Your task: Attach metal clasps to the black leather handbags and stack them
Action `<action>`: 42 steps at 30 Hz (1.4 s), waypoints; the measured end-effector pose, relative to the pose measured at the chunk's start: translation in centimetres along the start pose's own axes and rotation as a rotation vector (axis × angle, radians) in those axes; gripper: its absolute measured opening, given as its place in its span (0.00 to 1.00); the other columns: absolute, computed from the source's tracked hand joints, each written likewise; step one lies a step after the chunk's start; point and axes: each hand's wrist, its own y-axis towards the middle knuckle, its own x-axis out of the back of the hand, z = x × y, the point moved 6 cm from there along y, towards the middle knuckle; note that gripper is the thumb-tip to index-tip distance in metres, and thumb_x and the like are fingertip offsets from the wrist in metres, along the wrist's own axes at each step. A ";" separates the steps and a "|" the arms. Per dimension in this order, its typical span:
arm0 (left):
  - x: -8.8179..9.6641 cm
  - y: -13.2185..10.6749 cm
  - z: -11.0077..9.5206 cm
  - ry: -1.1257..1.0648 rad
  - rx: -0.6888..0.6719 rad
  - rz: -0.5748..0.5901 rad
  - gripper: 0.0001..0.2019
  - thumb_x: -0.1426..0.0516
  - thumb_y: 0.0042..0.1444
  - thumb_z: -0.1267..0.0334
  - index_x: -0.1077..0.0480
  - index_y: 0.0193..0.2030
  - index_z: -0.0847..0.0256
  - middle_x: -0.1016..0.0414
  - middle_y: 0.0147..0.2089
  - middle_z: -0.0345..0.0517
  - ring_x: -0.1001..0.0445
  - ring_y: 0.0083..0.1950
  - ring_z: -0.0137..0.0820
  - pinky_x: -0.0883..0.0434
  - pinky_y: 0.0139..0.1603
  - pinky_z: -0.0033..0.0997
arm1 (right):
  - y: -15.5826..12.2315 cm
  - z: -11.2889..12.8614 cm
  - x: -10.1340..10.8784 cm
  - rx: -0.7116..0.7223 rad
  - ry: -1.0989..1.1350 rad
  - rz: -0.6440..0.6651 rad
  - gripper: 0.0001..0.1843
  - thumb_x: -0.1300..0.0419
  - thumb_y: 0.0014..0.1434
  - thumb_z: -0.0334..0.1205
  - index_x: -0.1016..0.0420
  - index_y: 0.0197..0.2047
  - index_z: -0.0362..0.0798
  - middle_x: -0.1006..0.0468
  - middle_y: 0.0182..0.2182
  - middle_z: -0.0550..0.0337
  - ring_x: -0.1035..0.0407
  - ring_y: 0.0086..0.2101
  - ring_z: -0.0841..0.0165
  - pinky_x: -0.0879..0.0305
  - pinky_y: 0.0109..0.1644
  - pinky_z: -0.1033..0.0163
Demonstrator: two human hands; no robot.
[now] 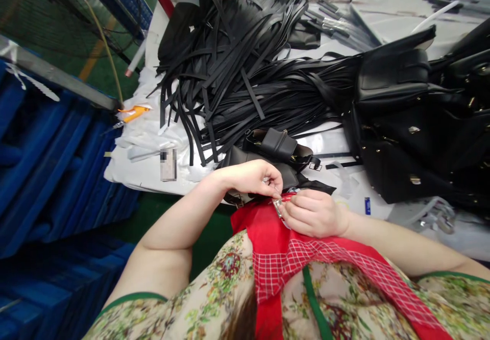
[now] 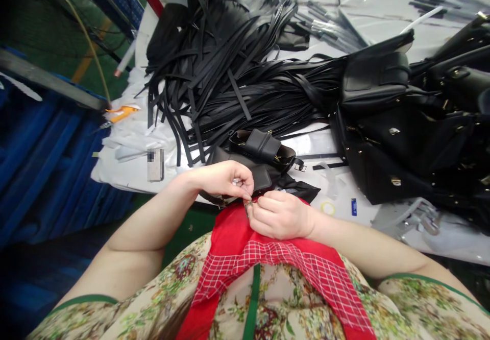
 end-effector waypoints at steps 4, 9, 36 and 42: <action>-0.3 0.0 -1.0 0.134 0.011 -0.010 0.08 0.43 0.57 0.62 0.26 0.33 0.65 0.28 0.29 0.41 0.32 0.30 0.24 0.36 0.33 0.23 | -0.1 -0.1 -0.1 -0.013 0.023 0.009 0.05 0.42 0.61 0.30 0.28 0.33 0.45 0.24 0.28 0.62 0.33 0.30 0.74 0.34 0.38 0.64; -0.1 -1.5 -2.8 0.214 -0.078 -0.160 0.07 0.45 0.58 0.66 0.30 0.31 0.64 0.30 0.31 0.41 0.33 0.32 0.26 0.36 0.36 0.24 | -0.1 -0.5 0.9 -0.046 0.000 -0.057 0.06 0.42 0.60 0.28 0.27 0.32 0.45 0.24 0.28 0.61 0.32 0.28 0.73 0.34 0.36 0.64; -1.1 -1.7 -0.8 0.215 -0.196 -0.575 0.08 0.46 0.60 0.65 0.30 0.31 0.62 0.28 0.34 0.45 0.31 0.37 0.30 0.34 0.41 0.31 | -1.4 -2.3 -0.2 -0.314 0.109 -0.103 0.05 0.41 0.60 0.31 0.25 0.39 0.45 0.22 0.29 0.60 0.30 0.29 0.72 0.35 0.34 0.64; -1.4 -2.6 -0.3 0.163 -0.175 -0.730 0.11 0.50 0.63 0.63 0.33 0.30 0.61 0.31 0.33 0.45 0.32 0.37 0.31 0.34 0.42 0.33 | -1.7 -3.0 -0.7 -0.357 0.124 -0.091 0.06 0.39 0.58 0.32 0.24 0.40 0.45 0.21 0.29 0.58 0.30 0.31 0.70 0.34 0.35 0.63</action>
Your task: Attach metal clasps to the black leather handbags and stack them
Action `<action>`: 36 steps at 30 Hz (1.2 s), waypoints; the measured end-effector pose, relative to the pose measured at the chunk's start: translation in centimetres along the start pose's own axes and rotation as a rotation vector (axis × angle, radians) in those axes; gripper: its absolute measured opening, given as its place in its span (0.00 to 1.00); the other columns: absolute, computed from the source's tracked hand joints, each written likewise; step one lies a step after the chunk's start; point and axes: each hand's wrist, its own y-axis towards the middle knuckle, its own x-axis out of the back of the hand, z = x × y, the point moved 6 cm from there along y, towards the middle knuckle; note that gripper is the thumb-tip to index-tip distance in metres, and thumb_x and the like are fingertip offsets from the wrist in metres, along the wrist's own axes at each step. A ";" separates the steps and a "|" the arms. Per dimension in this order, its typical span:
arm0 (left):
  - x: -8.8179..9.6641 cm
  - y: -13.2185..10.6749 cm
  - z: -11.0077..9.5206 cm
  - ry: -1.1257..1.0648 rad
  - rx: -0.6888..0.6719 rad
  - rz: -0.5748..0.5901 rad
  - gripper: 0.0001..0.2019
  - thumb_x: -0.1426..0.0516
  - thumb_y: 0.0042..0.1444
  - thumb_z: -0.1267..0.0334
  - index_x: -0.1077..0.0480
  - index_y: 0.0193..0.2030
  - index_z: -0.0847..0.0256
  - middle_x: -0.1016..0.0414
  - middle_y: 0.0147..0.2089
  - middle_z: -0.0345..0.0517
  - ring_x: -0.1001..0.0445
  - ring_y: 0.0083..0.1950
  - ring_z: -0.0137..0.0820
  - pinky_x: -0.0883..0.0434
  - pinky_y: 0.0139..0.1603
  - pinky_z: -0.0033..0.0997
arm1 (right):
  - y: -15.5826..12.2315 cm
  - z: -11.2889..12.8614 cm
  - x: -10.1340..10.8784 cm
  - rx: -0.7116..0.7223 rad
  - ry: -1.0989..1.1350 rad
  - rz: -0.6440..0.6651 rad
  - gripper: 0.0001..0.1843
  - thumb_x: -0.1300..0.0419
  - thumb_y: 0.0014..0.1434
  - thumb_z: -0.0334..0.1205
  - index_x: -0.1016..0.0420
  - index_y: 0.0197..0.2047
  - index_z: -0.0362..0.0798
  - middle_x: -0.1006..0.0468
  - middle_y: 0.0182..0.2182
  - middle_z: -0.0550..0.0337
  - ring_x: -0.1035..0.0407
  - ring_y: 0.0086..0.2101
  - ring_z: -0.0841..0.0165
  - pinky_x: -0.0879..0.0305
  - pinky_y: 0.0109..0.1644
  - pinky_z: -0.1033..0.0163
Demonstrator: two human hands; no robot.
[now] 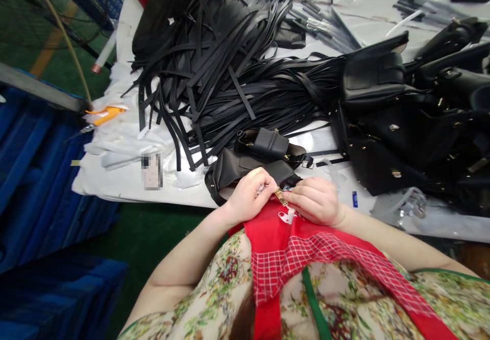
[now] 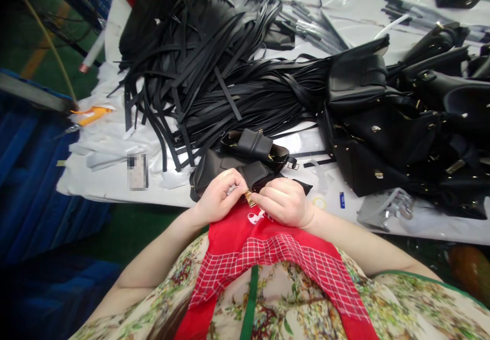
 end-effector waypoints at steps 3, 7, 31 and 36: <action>0.2 0.1 0.9 -0.106 0.013 0.005 0.12 0.50 0.63 0.62 0.34 0.30 0.62 0.31 0.32 0.45 0.32 0.36 0.30 0.34 0.42 0.32 | 0.6 0.0 -0.2 0.002 -0.007 0.025 0.06 0.39 0.58 0.32 0.25 0.40 0.45 0.22 0.29 0.59 0.30 0.30 0.70 0.34 0.36 0.64; 0.0 -0.2 2.7 -0.203 0.058 0.015 0.13 0.49 0.63 0.59 0.33 0.29 0.62 0.30 0.32 0.45 0.32 0.36 0.30 0.34 0.42 0.31 | 1.3 -1.5 -1.5 -0.228 -0.003 0.100 0.11 0.38 0.57 0.38 0.27 0.44 0.46 0.22 0.35 0.55 0.29 0.35 0.66 0.32 0.40 0.61; 0.5 -6.5 8.3 -0.305 0.374 -0.275 0.12 0.41 0.56 0.59 0.27 0.45 0.61 0.31 0.28 0.39 0.33 0.29 0.26 0.33 0.36 0.28 | 3.5 -3.3 -12.7 0.108 -0.125 0.506 0.20 0.50 0.66 0.32 0.33 0.60 0.41 0.28 0.55 0.48 0.34 0.52 0.60 0.39 0.56 0.54; 2.0 -5.2 6.9 -0.025 0.228 -0.036 0.11 0.41 0.56 0.60 0.24 0.44 0.59 0.28 0.29 0.40 0.32 0.29 0.27 0.34 0.36 0.28 | 3.4 -3.0 -11.8 0.101 -0.129 0.472 0.19 0.51 0.66 0.32 0.32 0.59 0.40 0.27 0.54 0.48 0.33 0.52 0.61 0.38 0.55 0.55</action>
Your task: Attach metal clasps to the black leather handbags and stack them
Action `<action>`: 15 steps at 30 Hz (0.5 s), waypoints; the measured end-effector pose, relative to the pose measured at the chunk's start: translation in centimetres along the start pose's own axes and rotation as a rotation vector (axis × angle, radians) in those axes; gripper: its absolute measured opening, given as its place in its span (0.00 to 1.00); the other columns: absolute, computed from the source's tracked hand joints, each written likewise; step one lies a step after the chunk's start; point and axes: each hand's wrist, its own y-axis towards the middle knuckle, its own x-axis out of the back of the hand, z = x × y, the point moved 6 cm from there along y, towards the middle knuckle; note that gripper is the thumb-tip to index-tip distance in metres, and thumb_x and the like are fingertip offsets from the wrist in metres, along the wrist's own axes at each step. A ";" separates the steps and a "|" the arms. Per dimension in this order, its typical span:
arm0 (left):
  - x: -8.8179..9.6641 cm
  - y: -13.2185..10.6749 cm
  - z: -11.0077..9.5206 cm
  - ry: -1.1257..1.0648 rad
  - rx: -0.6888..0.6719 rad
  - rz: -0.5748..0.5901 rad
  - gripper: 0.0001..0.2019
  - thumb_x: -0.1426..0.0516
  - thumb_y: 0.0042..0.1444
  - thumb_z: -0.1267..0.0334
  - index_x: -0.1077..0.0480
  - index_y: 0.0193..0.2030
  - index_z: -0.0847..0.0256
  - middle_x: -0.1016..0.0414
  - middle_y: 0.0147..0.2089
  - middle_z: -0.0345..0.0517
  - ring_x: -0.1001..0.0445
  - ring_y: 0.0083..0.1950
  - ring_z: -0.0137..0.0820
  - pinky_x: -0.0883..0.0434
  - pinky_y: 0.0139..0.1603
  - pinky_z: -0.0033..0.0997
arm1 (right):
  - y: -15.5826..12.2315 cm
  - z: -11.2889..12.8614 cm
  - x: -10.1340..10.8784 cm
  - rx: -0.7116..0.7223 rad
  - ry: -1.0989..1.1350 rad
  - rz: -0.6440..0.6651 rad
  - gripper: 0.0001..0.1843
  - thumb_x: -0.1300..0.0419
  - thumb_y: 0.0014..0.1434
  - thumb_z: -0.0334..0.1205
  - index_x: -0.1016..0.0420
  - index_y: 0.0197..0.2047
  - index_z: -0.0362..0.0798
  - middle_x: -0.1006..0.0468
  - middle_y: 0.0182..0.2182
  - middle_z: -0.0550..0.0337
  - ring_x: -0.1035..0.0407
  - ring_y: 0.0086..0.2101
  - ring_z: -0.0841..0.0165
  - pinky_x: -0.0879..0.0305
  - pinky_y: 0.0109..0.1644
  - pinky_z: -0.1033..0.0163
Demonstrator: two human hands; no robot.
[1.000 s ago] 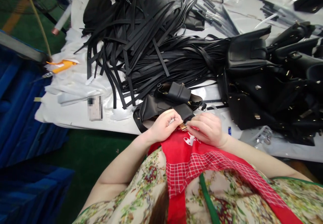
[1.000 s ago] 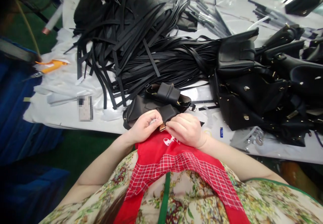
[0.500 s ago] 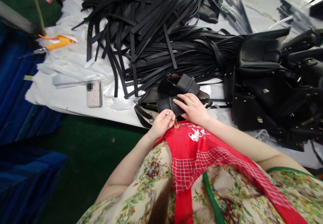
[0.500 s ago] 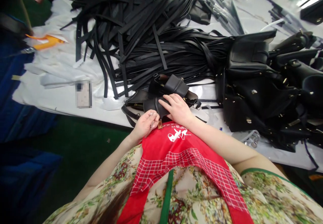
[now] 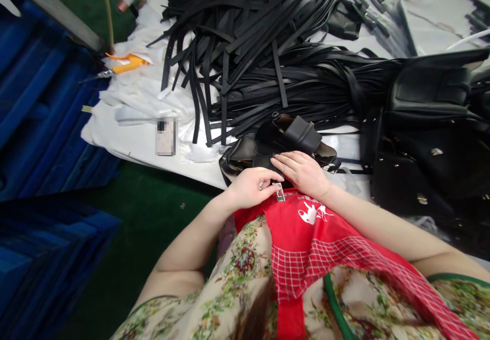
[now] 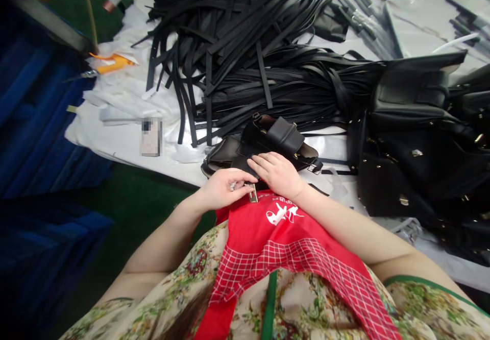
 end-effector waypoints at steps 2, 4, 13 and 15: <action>0.0 0.7 -0.4 0.009 -0.051 0.092 0.09 0.41 0.57 0.61 0.23 0.42 0.58 0.24 0.34 0.42 0.29 0.33 0.28 0.33 0.39 0.28 | -0.2 0.1 0.1 0.005 -0.003 -0.015 0.19 0.50 0.67 0.34 0.31 0.58 0.39 0.26 0.54 0.47 0.33 0.51 0.61 0.37 0.54 0.55; -0.2 1.3 -0.7 0.011 -0.101 0.166 0.07 0.41 0.56 0.64 0.23 0.39 0.58 0.23 0.37 0.42 0.27 0.38 0.29 0.33 0.43 0.28 | -0.4 0.2 0.1 0.012 -0.006 -0.021 0.19 0.50 0.67 0.36 0.31 0.58 0.39 0.26 0.53 0.47 0.33 0.51 0.60 0.37 0.54 0.55; 0.1 1.6 -1.2 -0.025 -0.176 0.051 0.06 0.43 0.58 0.67 0.25 0.32 0.61 0.25 0.32 0.42 0.29 0.36 0.29 0.32 0.42 0.30 | -1.0 -0.1 -0.2 -0.038 0.063 -0.059 0.19 0.50 0.67 0.35 0.31 0.58 0.41 0.26 0.53 0.49 0.33 0.51 0.61 0.37 0.55 0.54; 0.2 1.3 -1.2 -0.055 -0.172 -0.001 0.05 0.42 0.57 0.67 0.26 0.32 0.61 0.26 0.31 0.42 0.29 0.34 0.28 0.32 0.39 0.29 | -1.0 -0.2 -0.2 -0.047 0.084 -0.067 0.19 0.50 0.67 0.35 0.31 0.58 0.41 0.25 0.53 0.49 0.33 0.50 0.61 0.37 0.55 0.54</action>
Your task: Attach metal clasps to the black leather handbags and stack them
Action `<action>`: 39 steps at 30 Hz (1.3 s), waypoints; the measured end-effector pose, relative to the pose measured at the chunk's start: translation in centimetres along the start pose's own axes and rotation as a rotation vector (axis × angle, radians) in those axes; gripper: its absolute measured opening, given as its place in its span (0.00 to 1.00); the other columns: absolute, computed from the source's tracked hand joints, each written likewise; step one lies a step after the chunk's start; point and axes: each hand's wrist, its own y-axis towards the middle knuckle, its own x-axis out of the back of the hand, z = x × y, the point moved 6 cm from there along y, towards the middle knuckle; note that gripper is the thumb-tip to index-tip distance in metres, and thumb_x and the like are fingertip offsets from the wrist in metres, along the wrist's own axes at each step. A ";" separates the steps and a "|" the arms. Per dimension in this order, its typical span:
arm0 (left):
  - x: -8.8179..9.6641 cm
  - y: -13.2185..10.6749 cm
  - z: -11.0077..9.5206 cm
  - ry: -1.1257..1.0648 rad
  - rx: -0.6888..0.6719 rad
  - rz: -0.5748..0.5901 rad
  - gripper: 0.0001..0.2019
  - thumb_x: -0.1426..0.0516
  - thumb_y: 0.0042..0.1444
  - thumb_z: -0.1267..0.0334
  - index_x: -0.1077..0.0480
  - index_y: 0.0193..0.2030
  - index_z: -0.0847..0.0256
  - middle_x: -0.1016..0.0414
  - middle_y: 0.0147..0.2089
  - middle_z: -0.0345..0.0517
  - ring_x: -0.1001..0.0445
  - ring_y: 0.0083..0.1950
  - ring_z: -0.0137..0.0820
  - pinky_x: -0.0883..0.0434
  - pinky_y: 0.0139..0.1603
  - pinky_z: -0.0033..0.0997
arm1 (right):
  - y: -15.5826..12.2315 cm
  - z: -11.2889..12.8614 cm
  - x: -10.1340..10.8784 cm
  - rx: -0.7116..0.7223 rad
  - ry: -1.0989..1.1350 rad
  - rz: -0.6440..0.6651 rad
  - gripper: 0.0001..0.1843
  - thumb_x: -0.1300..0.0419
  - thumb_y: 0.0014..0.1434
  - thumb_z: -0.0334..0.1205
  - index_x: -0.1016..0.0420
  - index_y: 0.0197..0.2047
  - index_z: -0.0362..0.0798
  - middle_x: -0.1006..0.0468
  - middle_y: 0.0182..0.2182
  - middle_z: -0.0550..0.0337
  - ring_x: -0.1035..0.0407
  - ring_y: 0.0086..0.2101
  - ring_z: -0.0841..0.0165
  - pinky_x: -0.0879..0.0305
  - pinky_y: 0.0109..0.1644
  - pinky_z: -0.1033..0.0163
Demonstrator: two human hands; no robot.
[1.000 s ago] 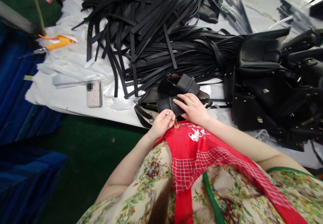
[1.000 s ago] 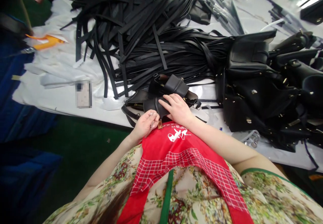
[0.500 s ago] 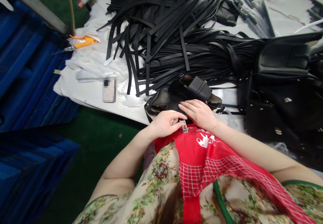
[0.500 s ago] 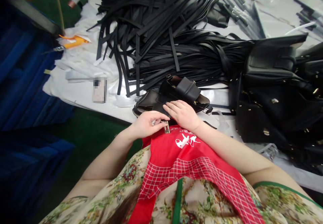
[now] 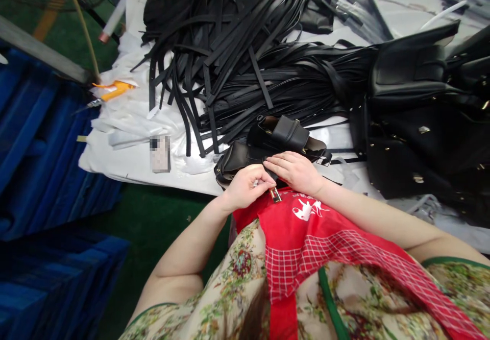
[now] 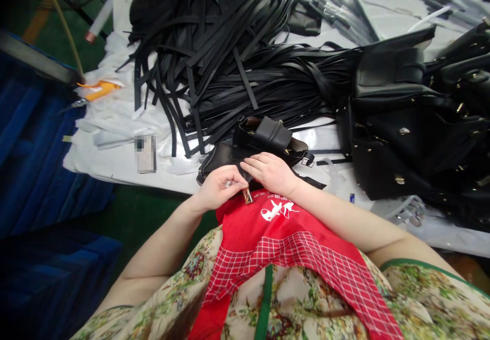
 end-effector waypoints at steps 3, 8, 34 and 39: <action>0.1 -0.4 -0.2 -0.017 0.009 -0.109 0.05 0.41 0.57 0.66 0.26 0.31 0.62 0.29 0.28 0.41 0.31 0.30 0.27 0.33 0.35 0.27 | 0.0 -0.2 -0.1 -0.020 0.039 -0.005 0.19 0.50 0.67 0.35 0.31 0.58 0.43 0.25 0.53 0.49 0.33 0.51 0.61 0.36 0.54 0.54; 0.0 -1.0 -0.7 0.050 0.014 -0.229 0.06 0.43 0.59 0.66 0.27 0.31 0.61 0.31 0.28 0.40 0.32 0.32 0.28 0.33 0.37 0.29 | -0.2 -0.8 0.0 -0.051 0.080 -0.019 0.19 0.49 0.66 0.35 0.32 0.59 0.45 0.26 0.53 0.49 0.32 0.51 0.62 0.35 0.53 0.53; -0.9 -1.5 0.4 -0.168 0.250 -0.061 0.07 0.51 0.64 0.63 0.37 0.35 0.61 0.32 0.26 0.38 0.32 0.25 0.25 0.32 0.30 0.26 | -0.8 -0.9 0.1 -0.059 0.044 -0.029 0.19 0.51 0.66 0.33 0.31 0.58 0.42 0.25 0.53 0.49 0.32 0.50 0.61 0.35 0.53 0.54; -0.5 -2.9 -0.4 -0.393 0.294 -0.003 0.10 0.50 0.65 0.59 0.38 0.34 0.62 0.32 0.26 0.39 0.31 0.25 0.25 0.31 0.30 0.26 | -1.4 -1.1 0.3 -0.071 0.072 -0.031 0.21 0.52 0.66 0.32 0.33 0.60 0.45 0.26 0.54 0.50 0.32 0.52 0.61 0.35 0.55 0.53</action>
